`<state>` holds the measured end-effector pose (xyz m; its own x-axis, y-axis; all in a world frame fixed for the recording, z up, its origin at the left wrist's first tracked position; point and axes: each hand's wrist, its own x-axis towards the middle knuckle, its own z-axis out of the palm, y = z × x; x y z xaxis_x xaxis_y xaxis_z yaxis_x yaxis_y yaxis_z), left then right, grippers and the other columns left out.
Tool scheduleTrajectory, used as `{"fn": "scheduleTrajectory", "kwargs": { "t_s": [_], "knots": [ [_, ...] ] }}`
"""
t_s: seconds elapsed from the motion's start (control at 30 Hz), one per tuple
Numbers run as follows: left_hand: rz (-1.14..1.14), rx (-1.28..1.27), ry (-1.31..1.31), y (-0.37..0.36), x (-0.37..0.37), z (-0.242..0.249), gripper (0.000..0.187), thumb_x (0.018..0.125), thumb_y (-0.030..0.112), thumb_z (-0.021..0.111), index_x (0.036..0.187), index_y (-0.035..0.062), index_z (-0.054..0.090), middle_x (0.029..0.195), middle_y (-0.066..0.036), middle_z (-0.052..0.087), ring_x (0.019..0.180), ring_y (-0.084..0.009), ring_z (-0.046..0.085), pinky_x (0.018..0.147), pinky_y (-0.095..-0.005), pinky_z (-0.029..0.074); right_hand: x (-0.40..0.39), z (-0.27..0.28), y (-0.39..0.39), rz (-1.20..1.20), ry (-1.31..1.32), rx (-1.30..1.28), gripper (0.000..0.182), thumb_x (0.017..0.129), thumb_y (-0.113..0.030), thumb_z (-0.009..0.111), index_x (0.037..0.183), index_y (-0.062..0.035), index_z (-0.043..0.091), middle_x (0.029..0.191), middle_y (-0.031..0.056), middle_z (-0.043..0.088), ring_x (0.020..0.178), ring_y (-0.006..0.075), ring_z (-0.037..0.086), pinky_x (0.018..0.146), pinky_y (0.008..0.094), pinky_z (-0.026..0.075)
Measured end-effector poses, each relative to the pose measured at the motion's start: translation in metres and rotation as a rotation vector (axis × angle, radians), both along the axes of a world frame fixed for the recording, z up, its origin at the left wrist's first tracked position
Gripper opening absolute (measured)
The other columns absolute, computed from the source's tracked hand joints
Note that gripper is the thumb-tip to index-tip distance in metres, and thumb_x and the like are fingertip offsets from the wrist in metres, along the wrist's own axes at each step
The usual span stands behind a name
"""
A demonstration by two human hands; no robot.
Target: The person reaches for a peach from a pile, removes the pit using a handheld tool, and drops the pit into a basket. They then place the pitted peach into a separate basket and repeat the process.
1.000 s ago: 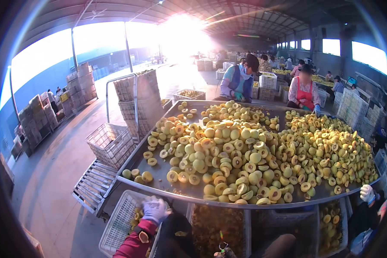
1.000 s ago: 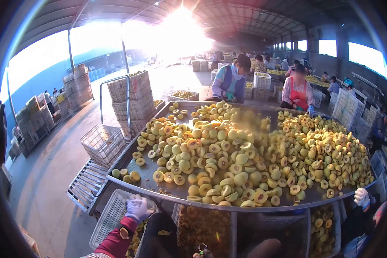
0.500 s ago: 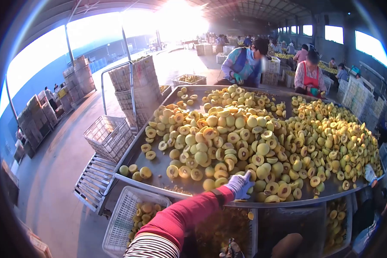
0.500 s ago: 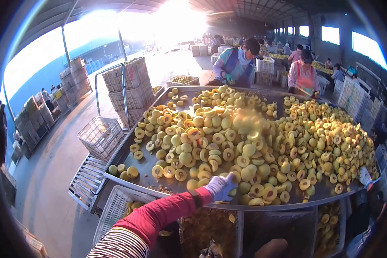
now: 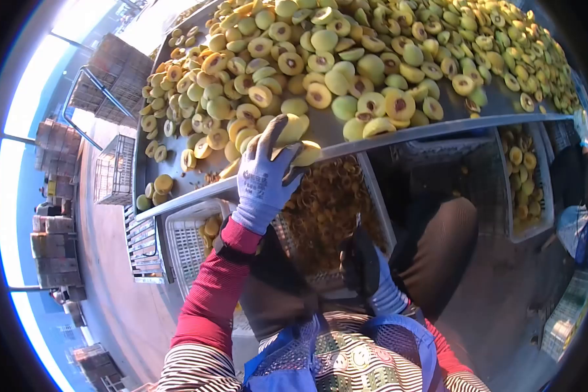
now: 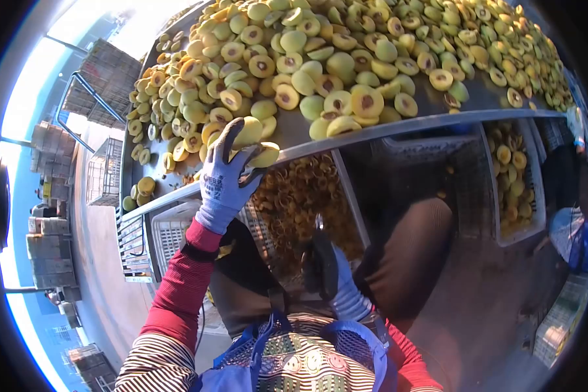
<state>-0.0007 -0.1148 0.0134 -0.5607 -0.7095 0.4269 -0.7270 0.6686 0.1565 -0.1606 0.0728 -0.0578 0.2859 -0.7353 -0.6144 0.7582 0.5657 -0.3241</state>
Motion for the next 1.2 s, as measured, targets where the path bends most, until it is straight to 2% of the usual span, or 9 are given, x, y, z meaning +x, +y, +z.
{"fn": "scheduleTrajectory", "kwargs": {
  "t_s": [0.27,0.43,0.6,0.7,0.77,0.9,0.93,1.07,1.2],
  "knots": [
    [0.036,-0.225,0.05,0.013,0.007,-0.005,0.045,0.068,0.016,0.077,0.11,0.0116,0.062,0.131,-0.013,0.051,0.118,-0.0341,0.049,0.096,-0.0437,0.041,-0.002,0.011,-0.002,-0.084,0.115,-0.002,0.039,0.094,-0.046,0.05,0.093,-0.0086,0.06,0.057,-0.0012,0.05,0.041,0.0082,0.046,0.034,0.0222,0.033],
    [-0.389,0.015,0.093,0.086,0.002,0.017,0.041,0.06,0.007,0.076,0.1,0.0137,0.067,0.117,-0.012,0.059,0.105,-0.0328,0.059,0.087,-0.043,0.05,-0.016,0.037,-0.006,-0.227,-0.227,-0.098,0.035,0.096,-0.037,0.051,0.111,-0.006,0.053,0.058,-0.0015,0.045,0.039,0.0075,0.04,0.036,0.0213,0.032],
    [-0.228,0.557,0.685,0.136,0.001,0.011,0.054,0.067,-0.013,0.061,0.118,0.0065,0.061,0.132,-0.024,0.043,0.114,-0.0354,0.053,0.096,-0.0399,0.045,-0.011,0.067,-0.004,-0.101,0.242,-0.298,0.027,0.092,-0.026,0.06,0.109,-0.0052,0.057,0.065,-0.001,0.054,0.044,0.0038,0.045,0.04,0.0194,0.034],
    [-0.167,1.108,1.418,0.164,-0.013,0.01,0.07,0.078,0.004,0.061,0.142,0.002,0.032,0.137,-0.019,0.041,0.125,-0.0287,0.044,0.106,-0.0394,0.034,0.002,0.061,0.003,-0.121,0.343,-0.302,0.028,0.091,-0.025,0.062,0.11,-0.006,0.057,0.066,-0.0005,0.055,0.045,0.0051,0.047,0.041,0.0195,0.036],
    [-0.148,1.092,1.396,0.166,-0.012,-0.001,0.067,0.09,0.02,0.057,0.144,-0.0006,0.024,0.142,-0.015,0.035,0.128,-0.0245,0.039,0.109,-0.0368,0.029,0.018,0.041,0.008,-0.291,0.635,-0.44,0.029,0.09,-0.024,0.063,0.111,-0.0057,0.055,0.068,-0.0008,0.056,0.047,0.0065,0.05,0.043,0.02,0.039],
    [0.104,0.824,1.239,0.173,-0.032,-0.002,0.056,0.096,0.03,0.052,0.139,-0.0009,0.035,0.132,-0.011,0.046,0.116,-0.0187,0.048,0.101,-0.0299,0.037,0.033,0.03,0.024,-0.342,0.069,-0.259,0.035,0.091,-0.016,0.062,0.122,-0.0043,0.052,0.09,0.0045,0.059,0.074,0.0074,0.058,0.061,0.0207,0.047],
    [0.189,0.832,1.134,0.17,-0.026,0.003,0.055,0.097,0.04,0.044,0.134,-0.0008,0.042,0.126,-0.011,0.051,0.11,-0.0175,0.051,0.097,-0.0297,0.04,0.029,0.025,0.026,-0.208,0.811,-0.757,0.038,0.089,-0.007,0.061,0.125,-0.001,0.049,0.101,0.007,0.058,0.086,0.0107,0.057,0.075,0.0263,0.049],
    [0.208,0.97,1.213,0.162,-0.012,-0.009,0.064,0.096,0.057,0.035,0.118,-0.0004,0.054,0.109,-0.011,0.059,0.095,-0.0166,0.059,0.086,-0.0287,0.047,0.013,0.042,0.024,-0.142,1.586,-1.205,0.035,0.085,0.002,0.063,0.117,0.0028,0.049,0.097,0.0052,0.058,0.086,0.0106,0.055,0.079,0.0253,0.045],
    [0.063,0.868,1.134,0.177,-0.025,-0.012,0.059,0.097,0.046,0.043,0.131,-0.002,0.044,0.118,-0.012,0.056,0.103,-0.0193,0.057,0.093,-0.0299,0.044,0.022,0.054,0.027,-0.188,0.82,-0.585,0.028,0.084,0.002,0.063,0.109,-0.0024,0.051,0.09,0.0028,0.056,0.083,0.0082,0.053,0.073,0.0232,0.044]
  ]
}}
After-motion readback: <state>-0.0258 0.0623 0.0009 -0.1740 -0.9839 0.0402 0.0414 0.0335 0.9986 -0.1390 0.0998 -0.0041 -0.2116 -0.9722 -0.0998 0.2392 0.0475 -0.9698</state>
